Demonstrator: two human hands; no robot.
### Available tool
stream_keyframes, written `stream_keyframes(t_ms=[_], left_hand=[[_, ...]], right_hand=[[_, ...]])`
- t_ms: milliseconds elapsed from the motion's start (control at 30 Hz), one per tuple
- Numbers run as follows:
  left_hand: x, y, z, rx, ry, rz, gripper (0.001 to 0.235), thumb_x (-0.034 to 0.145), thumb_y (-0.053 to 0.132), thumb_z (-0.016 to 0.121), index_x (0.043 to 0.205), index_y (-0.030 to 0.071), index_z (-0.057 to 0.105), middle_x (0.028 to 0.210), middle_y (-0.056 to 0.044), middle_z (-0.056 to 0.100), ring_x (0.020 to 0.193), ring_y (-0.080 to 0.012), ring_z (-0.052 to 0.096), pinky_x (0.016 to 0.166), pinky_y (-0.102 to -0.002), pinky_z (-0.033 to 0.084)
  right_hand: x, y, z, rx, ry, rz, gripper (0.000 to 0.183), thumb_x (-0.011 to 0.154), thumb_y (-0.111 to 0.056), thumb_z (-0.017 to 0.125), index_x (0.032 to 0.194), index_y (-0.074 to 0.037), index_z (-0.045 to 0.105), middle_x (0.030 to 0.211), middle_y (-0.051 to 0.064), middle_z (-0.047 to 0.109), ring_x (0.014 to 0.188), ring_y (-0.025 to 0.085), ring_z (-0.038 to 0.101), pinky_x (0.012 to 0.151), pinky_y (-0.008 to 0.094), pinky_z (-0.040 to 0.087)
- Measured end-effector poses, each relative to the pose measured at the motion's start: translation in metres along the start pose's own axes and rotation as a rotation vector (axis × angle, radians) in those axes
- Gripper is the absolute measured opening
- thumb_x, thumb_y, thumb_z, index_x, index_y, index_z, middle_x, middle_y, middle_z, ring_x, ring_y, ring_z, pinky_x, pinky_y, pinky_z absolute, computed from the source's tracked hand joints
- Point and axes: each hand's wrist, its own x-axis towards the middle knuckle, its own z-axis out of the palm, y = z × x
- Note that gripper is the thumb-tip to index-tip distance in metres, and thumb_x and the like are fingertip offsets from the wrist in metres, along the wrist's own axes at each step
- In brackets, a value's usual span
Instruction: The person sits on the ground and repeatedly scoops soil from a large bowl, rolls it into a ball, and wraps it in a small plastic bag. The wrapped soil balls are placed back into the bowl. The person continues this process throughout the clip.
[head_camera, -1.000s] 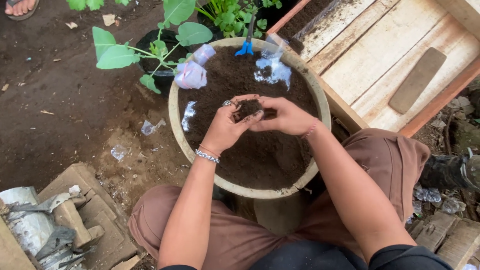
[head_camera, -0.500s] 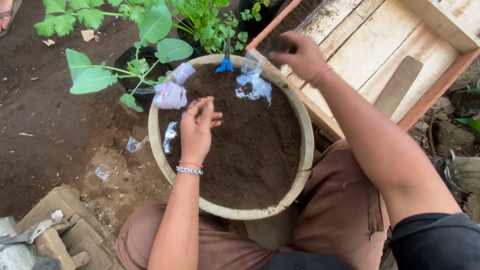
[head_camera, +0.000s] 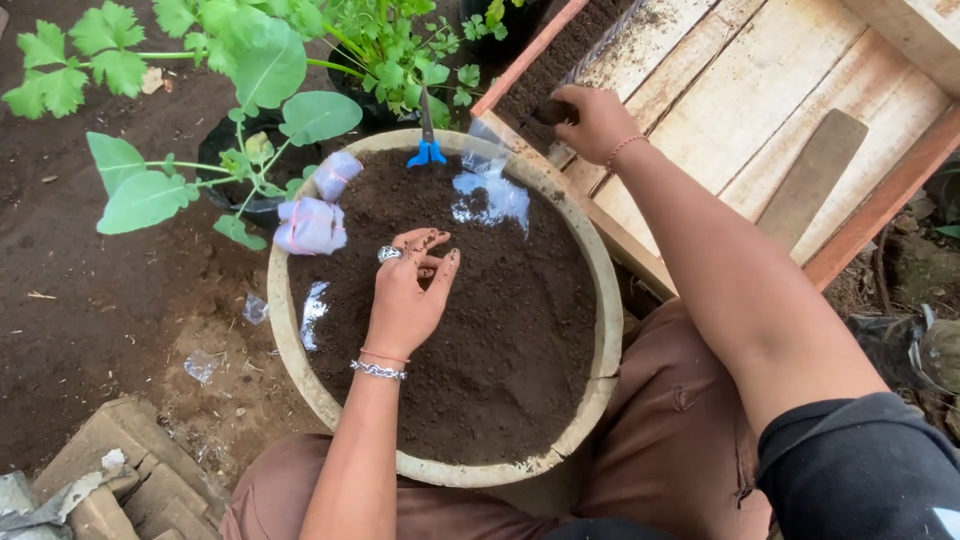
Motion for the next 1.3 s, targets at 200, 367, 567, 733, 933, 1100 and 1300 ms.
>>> stream_keyframes(t_ms=[200, 367, 567, 733, 933, 1100, 1300], left_hand=[[-0.001, 0.002, 0.004, -0.047, -0.064, 0.065, 0.031, 0.083, 0.022, 0.048, 0.106, 0.004, 0.055, 0.113, -0.010, 0.043, 0.077, -0.0168, 0.061, 0.074, -0.031, 0.052], [-0.005, 0.001, 0.002, -0.047, -0.066, 0.084, 0.031, 0.083, 0.022, 0.049, 0.107, 0.004, 0.055, 0.111, -0.009, 0.044, 0.079, -0.0172, 0.061, 0.073, -0.032, 0.052], [-0.009, 0.001, -0.003, -0.039, -0.079, 0.067, 0.033, 0.083, 0.024, 0.048, 0.109, 0.004, 0.054, 0.109, -0.008, 0.044, 0.080, -0.0168, 0.060, 0.075, -0.034, 0.052], [-0.011, 0.000, -0.007, -0.013, -0.098, 0.043, 0.036, 0.083, 0.027, 0.046, 0.110, 0.005, 0.053, 0.111, -0.007, 0.044, 0.084, -0.0186, 0.059, 0.076, -0.036, 0.051], [-0.013, -0.005, -0.007, 0.187, -0.079, 0.094, 0.036, 0.085, 0.027, 0.044, 0.109, 0.003, 0.053, 0.112, -0.007, 0.042, 0.080, -0.0235, 0.059, 0.057, -0.041, 0.052], [-0.015, -0.011, -0.005, 0.258, 0.054, 0.275, 0.028, 0.084, 0.022, 0.049, 0.105, 0.003, 0.056, 0.107, -0.010, 0.048, 0.078, -0.0287, 0.055, 0.063, -0.043, 0.047], [-0.019, 0.004, -0.017, -0.098, 0.192, 0.164, 0.052, 0.086, 0.036, 0.042, 0.126, 0.006, 0.032, 0.104, -0.011, 0.056, 0.089, -0.0218, 0.059, 0.072, -0.032, 0.051]], right_hand=[[-0.010, -0.007, -0.009, -0.041, -0.163, 0.016, 0.043, 0.076, 0.002, 0.054, 0.117, -0.010, 0.049, 0.099, 0.011, 0.060, 0.088, 0.023, 0.057, 0.073, 0.034, 0.050], [-0.017, -0.013, -0.004, 0.062, -0.132, 0.046, 0.041, 0.076, 0.004, 0.053, 0.114, -0.010, 0.050, 0.094, 0.010, 0.060, 0.083, 0.020, 0.059, 0.068, 0.029, 0.052], [-0.030, -0.025, -0.005, 0.160, -0.100, 0.071, 0.051, 0.075, 0.007, 0.050, 0.124, -0.008, 0.041, 0.106, 0.012, 0.056, 0.091, 0.021, 0.057, 0.073, 0.031, 0.052], [-0.028, -0.023, -0.006, 0.252, -0.047, 0.110, 0.051, 0.074, 0.010, 0.045, 0.123, -0.005, 0.040, 0.120, 0.012, 0.048, 0.112, 0.024, 0.046, 0.091, 0.035, 0.044], [-0.017, -0.039, 0.010, 0.021, 0.354, -0.208, 0.011, 0.086, -0.009, 0.048, 0.094, -0.002, 0.053, 0.088, 0.010, 0.054, 0.078, 0.018, 0.050, 0.071, 0.026, 0.045], [-0.008, -0.058, 0.033, -0.093, 0.195, -0.134, 0.017, 0.079, -0.033, 0.064, 0.073, -0.017, 0.063, 0.087, 0.002, 0.046, 0.090, 0.020, 0.038, 0.082, 0.036, 0.034], [-0.063, -0.117, -0.002, 0.136, 0.090, -0.556, 0.005, 0.086, 0.000, 0.052, 0.083, -0.002, 0.056, 0.081, 0.011, 0.060, 0.072, 0.019, 0.059, 0.069, 0.024, 0.053]])
